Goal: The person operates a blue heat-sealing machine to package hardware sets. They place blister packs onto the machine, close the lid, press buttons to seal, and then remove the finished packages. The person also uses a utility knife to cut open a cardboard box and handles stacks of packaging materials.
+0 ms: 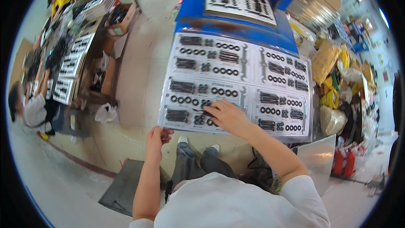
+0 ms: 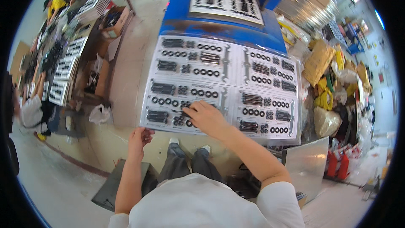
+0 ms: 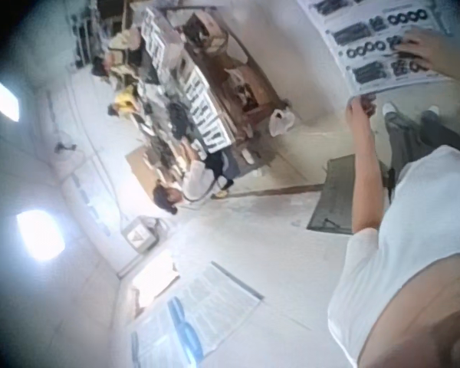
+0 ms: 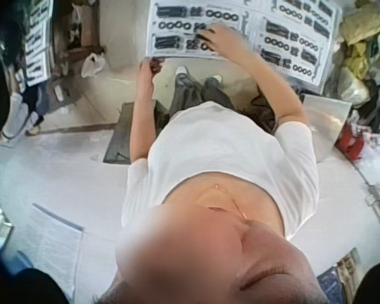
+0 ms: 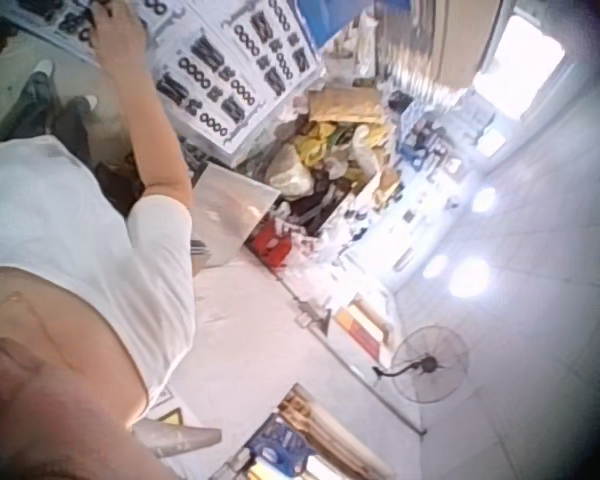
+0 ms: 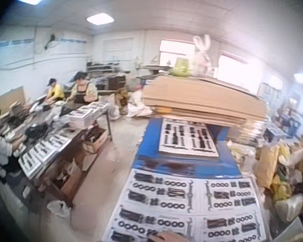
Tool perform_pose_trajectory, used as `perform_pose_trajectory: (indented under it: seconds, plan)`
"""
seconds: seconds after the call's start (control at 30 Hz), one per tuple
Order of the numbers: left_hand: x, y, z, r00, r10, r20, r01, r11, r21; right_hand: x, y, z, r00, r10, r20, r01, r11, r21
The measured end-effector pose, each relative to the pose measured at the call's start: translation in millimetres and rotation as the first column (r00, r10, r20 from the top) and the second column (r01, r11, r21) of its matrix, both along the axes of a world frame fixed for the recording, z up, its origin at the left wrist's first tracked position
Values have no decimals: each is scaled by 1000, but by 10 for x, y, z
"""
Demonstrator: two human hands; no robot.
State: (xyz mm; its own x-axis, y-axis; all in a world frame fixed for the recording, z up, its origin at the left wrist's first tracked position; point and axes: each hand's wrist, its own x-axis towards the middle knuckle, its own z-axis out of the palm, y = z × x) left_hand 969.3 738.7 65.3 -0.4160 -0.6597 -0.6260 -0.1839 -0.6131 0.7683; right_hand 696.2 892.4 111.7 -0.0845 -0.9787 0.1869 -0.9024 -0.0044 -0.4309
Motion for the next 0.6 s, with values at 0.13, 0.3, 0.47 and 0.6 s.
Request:
perform_pose_trajectory:
  seconds: [0.13, 0.3, 0.47, 0.6]
  plan:
    - [19, -113, 125, 995, -98, -13, 98, 993, 58, 553, -268, 279, 983, -170, 72, 163, 982, 98]
    - [61, -140, 23, 983, -181, -7, 181, 983, 11, 1164, -749, 276, 980, 65, -186, -7, 956, 295]
    - [71, -60, -72, 995, -102, -19, 98, 984, -148, 1366, -945, 462, 946, 113, -303, 25, 908, 418]
    - [200, 47, 252, 948, -226, 223, 310, 809, -499, 1286, -705, 614, 939, 94, -332, 102, 844, 526]
